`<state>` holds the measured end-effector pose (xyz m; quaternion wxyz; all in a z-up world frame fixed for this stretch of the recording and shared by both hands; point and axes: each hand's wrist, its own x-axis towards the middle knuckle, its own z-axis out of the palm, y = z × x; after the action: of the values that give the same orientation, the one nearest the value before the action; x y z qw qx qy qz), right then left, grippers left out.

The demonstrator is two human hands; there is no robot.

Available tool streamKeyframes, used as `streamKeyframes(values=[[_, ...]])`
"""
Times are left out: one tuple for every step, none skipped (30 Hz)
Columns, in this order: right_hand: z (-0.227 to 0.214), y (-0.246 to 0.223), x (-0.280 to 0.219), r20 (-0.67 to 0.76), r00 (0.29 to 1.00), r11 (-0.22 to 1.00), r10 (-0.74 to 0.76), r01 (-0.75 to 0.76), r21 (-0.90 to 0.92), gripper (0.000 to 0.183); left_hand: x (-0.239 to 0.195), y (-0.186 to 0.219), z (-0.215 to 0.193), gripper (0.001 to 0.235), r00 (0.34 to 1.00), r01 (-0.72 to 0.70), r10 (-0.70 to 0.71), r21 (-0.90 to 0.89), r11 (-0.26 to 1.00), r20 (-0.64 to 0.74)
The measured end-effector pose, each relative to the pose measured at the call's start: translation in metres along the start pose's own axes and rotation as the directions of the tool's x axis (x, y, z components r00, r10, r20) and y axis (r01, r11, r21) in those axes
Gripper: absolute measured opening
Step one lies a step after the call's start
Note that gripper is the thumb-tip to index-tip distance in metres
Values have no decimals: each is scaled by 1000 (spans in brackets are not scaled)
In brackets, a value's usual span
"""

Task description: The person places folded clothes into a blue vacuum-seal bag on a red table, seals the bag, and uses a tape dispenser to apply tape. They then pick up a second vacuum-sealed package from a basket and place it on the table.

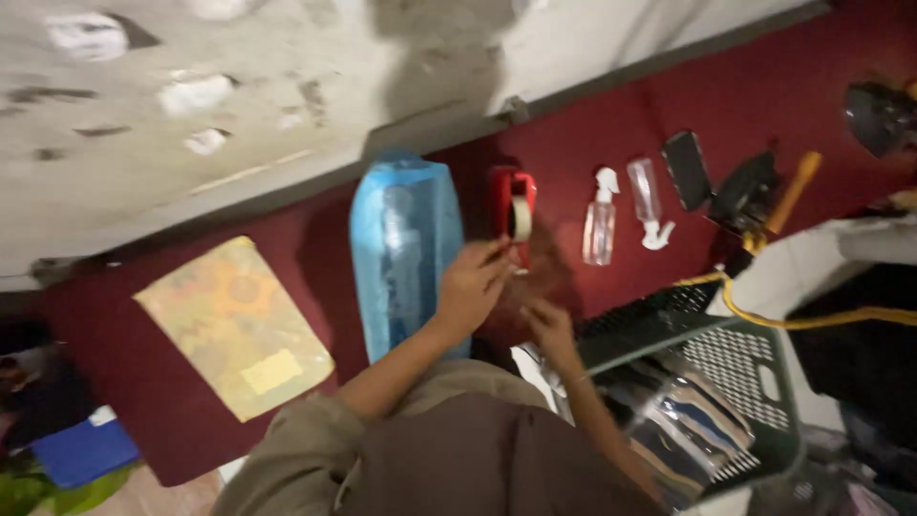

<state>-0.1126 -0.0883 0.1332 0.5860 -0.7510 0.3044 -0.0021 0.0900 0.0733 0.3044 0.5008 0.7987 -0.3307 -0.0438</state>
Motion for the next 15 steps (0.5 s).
streamKeyframes(values=[[4,-51,21,3,1000,1000,-12,12,10,21,8,-4,-19,20,1000,-7,8,13,1000,-4],[7,-103,41,-14,982,979,-191,191,72,38,17,-7,-38,10,974,-53,71,91,994,-215],[8,-156,61,-43,931,922,-364,366,127,61,26,-10,-56,2,899,-86,151,171,981,-411],[20,-195,76,-46,926,916,-375,378,133,61,34,-17,-67,2,895,-96,164,181,979,-414],[28,-233,86,-71,881,871,-469,474,132,69,38,-21,-74,5,859,-24,105,165,986,-501],[36,-271,95,-95,826,815,-556,564,129,78,42,-26,-81,10,810,45,47,142,989,-584],[50,-276,111,-97,820,809,-564,573,131,78,46,-37,-82,10,807,38,56,146,988,-588],[63,-282,128,-89,813,810,-576,582,74,78,51,-49,-83,13,767,43,-27,10,999,-641],[76,-288,146,-79,806,807,-587,590,18,77,57,-61,-85,16,724,39,-116,-127,991,-680],[83,-282,157,-80,799,801,-596,599,20,77,60,-72,-85,16,720,31,-107,-122,992,-686],[90,-275,168,-79,751,755,-655,656,-19,72,62,-82,-85,18,684,21,-208,-266,964,-699],[97,-268,179,-75,699,703,-711,709,-57,67,65,-93,-84,20,650,3,-308,-403,915,-695],[98,-278,176,-67,695,698,-716,714,-56,67,66,-93,-85,20,642,0,-308,-402,916,-702],[99,-287,174,-80,704,708,-706,702,-76,77,67,-94,-86,20,639,63,-298,-337,939,-709],[99,-295,170,-95,715,722,-692,685,-97,89,67,-94,-86,21,639,131,-291,-272,953,-712]])
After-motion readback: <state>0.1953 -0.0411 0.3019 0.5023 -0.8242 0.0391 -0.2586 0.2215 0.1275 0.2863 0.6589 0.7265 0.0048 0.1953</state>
